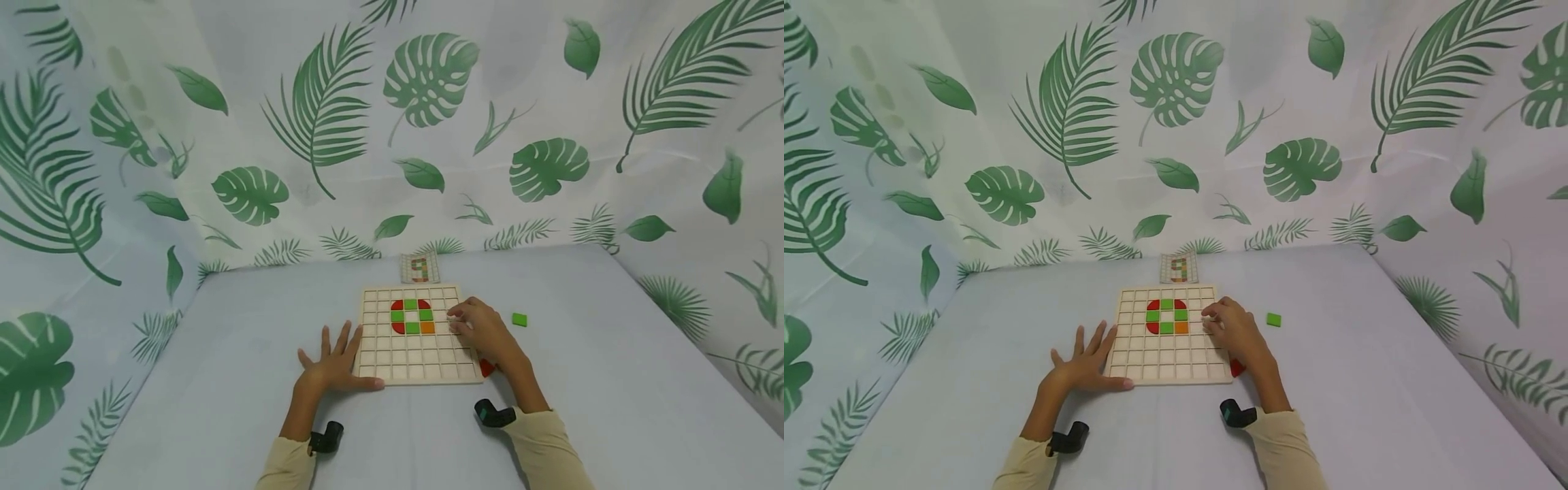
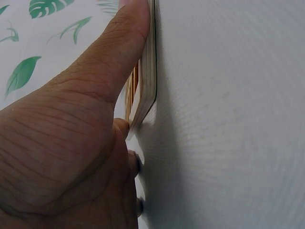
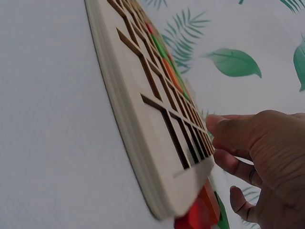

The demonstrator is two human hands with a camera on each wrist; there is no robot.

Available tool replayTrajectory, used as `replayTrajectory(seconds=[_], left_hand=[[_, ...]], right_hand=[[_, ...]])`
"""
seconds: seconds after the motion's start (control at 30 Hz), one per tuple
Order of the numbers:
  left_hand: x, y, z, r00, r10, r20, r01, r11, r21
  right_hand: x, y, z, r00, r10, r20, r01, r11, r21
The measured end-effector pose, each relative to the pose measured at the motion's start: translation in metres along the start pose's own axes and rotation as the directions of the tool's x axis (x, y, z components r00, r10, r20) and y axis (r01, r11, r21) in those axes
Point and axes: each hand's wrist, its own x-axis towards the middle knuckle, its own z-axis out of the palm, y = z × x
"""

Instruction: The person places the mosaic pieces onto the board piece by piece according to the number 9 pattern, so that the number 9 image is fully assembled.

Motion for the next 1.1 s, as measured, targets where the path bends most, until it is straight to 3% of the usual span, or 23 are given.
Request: replayTrajectory(seconds=[0.2,0.43,0.67,1.1], left_hand=[[0.001,-0.003,0.003,1.0,-0.003,0.001,0.003,1.0,0.003],[0.0,-0.003,0.003,1.0,0.008,-0.006,-0.008,1.0,-0.005],[0.0,-0.002,0.002,1.0,0.014,-0.013,-0.014,1.0,-0.008],[-0.001,-0.002,0.0,1.0,0.015,-0.003,-0.015,1.0,-0.02]], right_hand=[[-0.005,0.008,-0.009,1.0,0.005,-0.007,-0.005,1.0,-0.017],[-0.009,0.018,-0.02,0.998,0.05,0.043,-0.051,0.999,0.014],[-0.01,0.031,-0.021,0.997,0.061,0.048,-0.06,0.998,-0.024],[-0.018,0.031,-0.033,0.99,0.112,0.087,-0.115,0.993,0.023]])
